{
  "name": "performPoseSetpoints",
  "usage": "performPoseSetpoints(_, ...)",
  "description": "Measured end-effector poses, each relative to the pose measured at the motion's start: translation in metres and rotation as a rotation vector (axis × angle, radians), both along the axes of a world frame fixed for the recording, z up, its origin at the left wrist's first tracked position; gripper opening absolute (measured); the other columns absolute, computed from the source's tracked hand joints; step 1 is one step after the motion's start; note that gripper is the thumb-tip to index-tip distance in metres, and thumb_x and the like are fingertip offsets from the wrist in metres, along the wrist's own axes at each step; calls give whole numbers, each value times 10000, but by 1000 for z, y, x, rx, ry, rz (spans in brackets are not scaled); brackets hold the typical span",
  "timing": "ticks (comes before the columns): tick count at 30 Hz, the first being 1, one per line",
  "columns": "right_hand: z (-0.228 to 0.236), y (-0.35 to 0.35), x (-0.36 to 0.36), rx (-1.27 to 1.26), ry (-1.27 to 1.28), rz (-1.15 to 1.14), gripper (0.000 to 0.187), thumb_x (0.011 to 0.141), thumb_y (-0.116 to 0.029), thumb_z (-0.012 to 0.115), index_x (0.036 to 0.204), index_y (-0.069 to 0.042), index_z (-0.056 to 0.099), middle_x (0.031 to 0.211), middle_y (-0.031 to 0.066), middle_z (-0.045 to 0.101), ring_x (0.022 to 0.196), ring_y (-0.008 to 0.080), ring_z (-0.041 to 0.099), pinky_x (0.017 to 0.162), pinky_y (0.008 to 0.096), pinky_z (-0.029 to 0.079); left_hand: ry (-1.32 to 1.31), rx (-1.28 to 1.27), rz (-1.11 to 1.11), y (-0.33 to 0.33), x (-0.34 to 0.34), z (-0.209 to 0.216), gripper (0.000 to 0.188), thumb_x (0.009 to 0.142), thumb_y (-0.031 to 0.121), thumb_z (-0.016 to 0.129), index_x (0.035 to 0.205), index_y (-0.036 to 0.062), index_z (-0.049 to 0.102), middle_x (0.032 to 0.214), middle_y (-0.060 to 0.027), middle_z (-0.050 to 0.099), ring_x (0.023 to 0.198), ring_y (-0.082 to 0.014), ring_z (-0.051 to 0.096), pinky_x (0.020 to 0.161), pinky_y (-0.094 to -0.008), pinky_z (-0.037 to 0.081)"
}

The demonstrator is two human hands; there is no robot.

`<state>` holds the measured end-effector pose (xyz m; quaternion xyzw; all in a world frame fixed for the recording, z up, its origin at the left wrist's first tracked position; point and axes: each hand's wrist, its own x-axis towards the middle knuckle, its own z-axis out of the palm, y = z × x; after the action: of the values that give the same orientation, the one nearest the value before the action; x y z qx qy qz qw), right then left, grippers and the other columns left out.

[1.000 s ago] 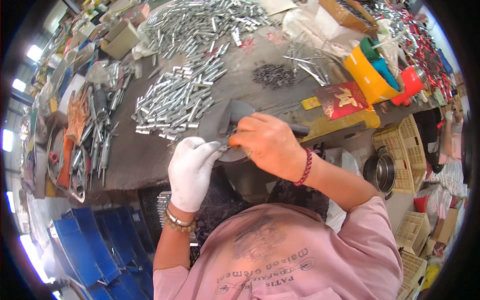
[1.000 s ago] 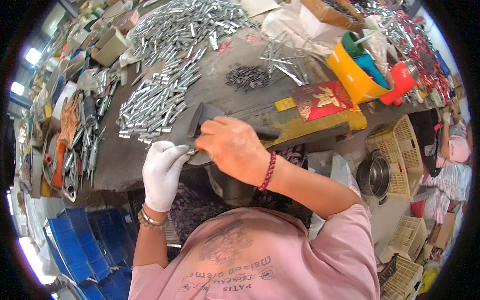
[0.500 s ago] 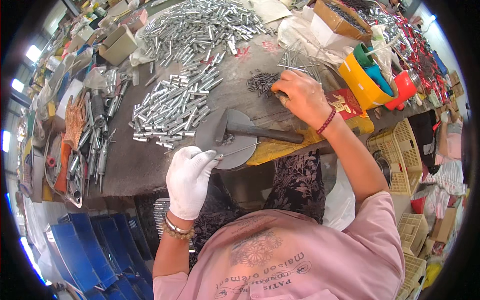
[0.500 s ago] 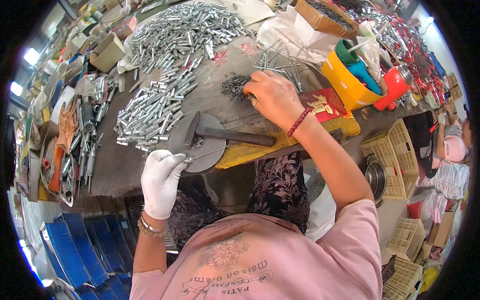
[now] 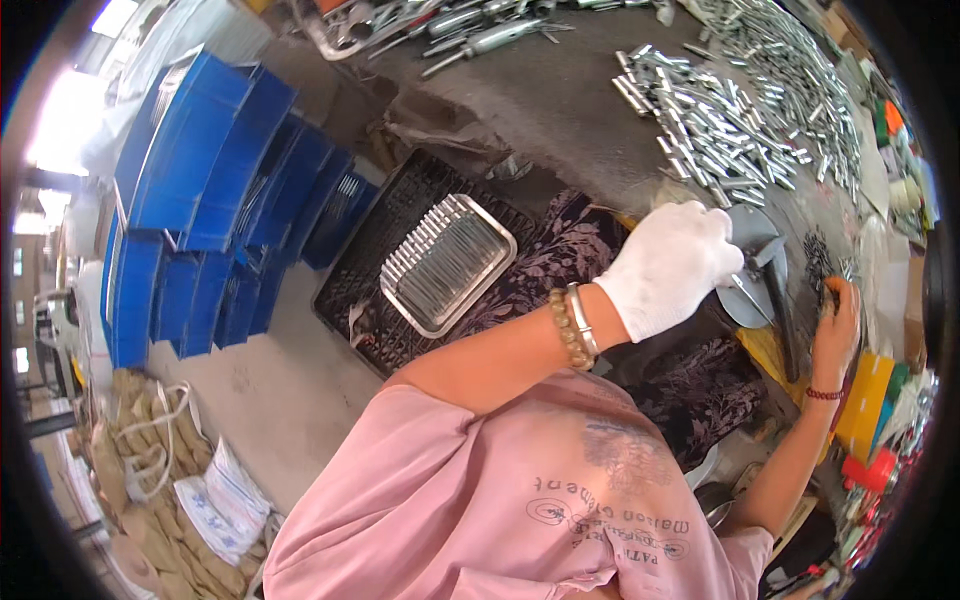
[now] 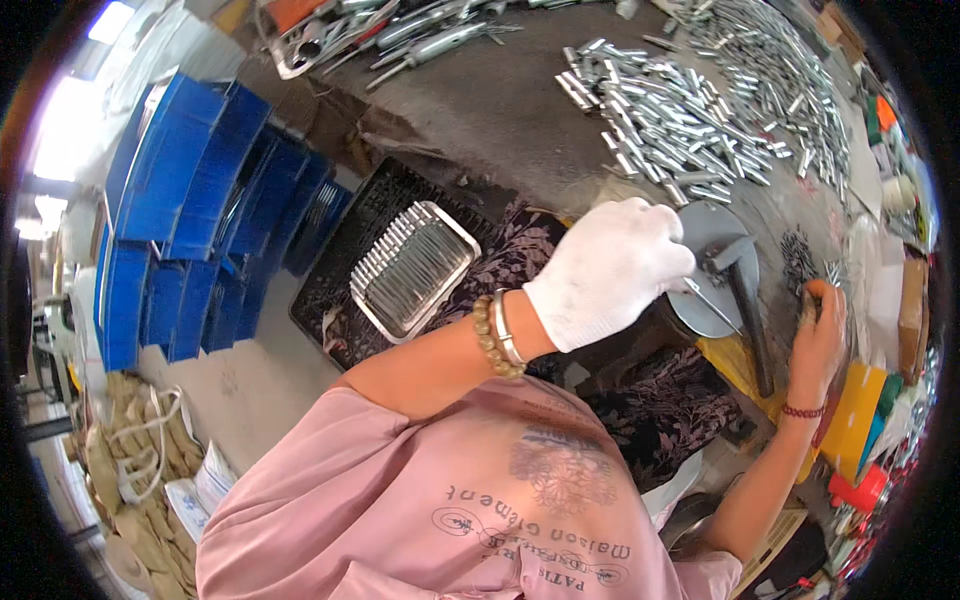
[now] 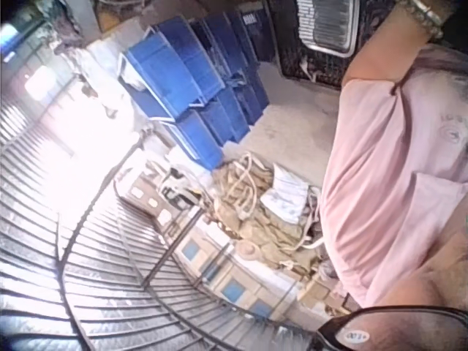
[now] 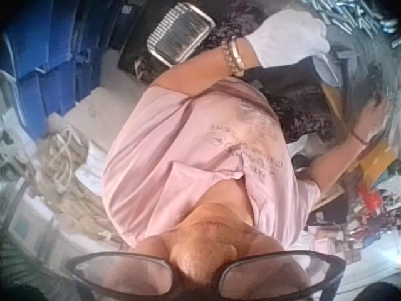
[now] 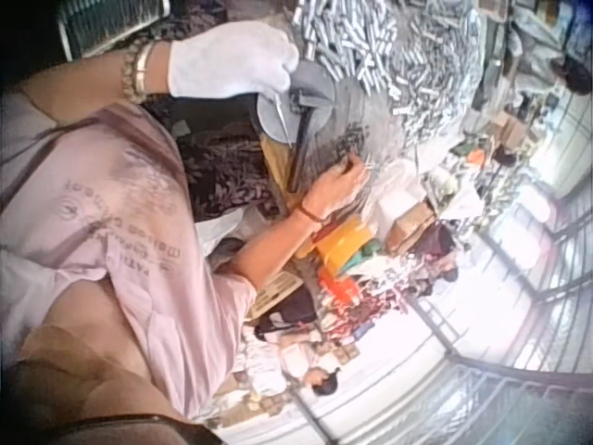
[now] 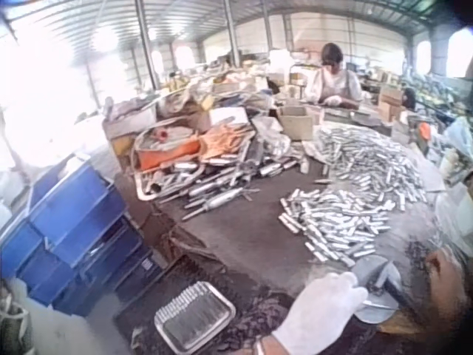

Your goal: The person assembles metal components by inserting pins into metal tubes, tapping them into place with a hand tool on an anvil, and placing the assembled pieces onto a metal tray. The person then hands the filled tray to a coworker before continuing to assemble more components.

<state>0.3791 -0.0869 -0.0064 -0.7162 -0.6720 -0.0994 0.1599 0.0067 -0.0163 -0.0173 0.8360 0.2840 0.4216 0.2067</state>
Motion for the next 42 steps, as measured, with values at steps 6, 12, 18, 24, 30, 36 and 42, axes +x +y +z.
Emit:
performPoseSetpoints(6, -1, 7, 7, -115, 50, 11, 320, 878, 92, 583, 1165, -38, 642, 1135, 146, 657, 1122, 363, 647, 1001, 426, 498, -34, -11, -1, 0, -3, -4, 112, 839, 185, 758, 786, 102, 703, 867, -134, 644, 889, -370, 667, 793, -498, 537)
performPoseSetpoints(12, 14, 11, -19, -155, 84, -20, 272, 882, 54, 649, 1140, -32, 644, 1103, 140, 661, 1066, 356, 663, 962, 413, 514, -30, 2, 6, 0, -3, -5, 134, 841, 198, 770, 784, 98, 703, 872, -144, 647, 883, -377, 671, 785, -504, 538)
performPoseSetpoints(18, 17, 14, -22, -115, 72, -90, 245, 916, 7, 678, 1156, -39, 670, 1077, 139, 696, 994, 311, 692, 901, 399, 537, 4, -1, 9, 2, 1, -4, 134, 847, 206, 774, 791, 102, 711, 885, -140, 649, 874, -371, 669, 795, -500, 537)
performPoseSetpoints(24, 29, -6, -54, -1, 710, -139, 254, 931, -19, 722, 1180, -62, 698, 984, 60, 732, 873, 149, 703, 811, 314, 554, 23, 55, -38, 8, 4, -6, 101, 834, 209, 761, 820, 128, 703, 816, -85, 585, 852, -334, 636, 763, -470, 514)
performPoseSetpoints(30, 55, -15, -161, 7, 727, 204, 394, 837, 109, 725, 1194, -59, 724, 975, 41, 706, 848, 120, 678, 752, 292, 551, 145, 23, -39, 4, -8, 12, 152, 800, 140, 835, 923, 105, 754, 893, -82, 648, 892, -321, 650, 806, -440, 532)
performPoseSetpoints(36, 41, -1, -181, 57, 657, 397, 635, 792, 146, 689, 1378, -93, 644, 939, 82, 701, 784, 236, 674, 728, 335, 555, 240, 40, -40, 5, 0, 16, 178, 783, 107, 828, 950, 99, 768, 914, -82, 660, 939, -323, 655, 815, -433, 540)
performPoseSetpoints(42, 44, -3, -173, -54, 784, 303, 680, 798, 145, 705, 1428, -97, 618, 944, 68, 704, 815, 259, 689, 749, 358, 560, 191, 29, -42, 4, 0, 16, 177, 794, 110, 816, 966, 96, 775, 919, -90, 660, 942, -331, 652, 813, -444, 538)
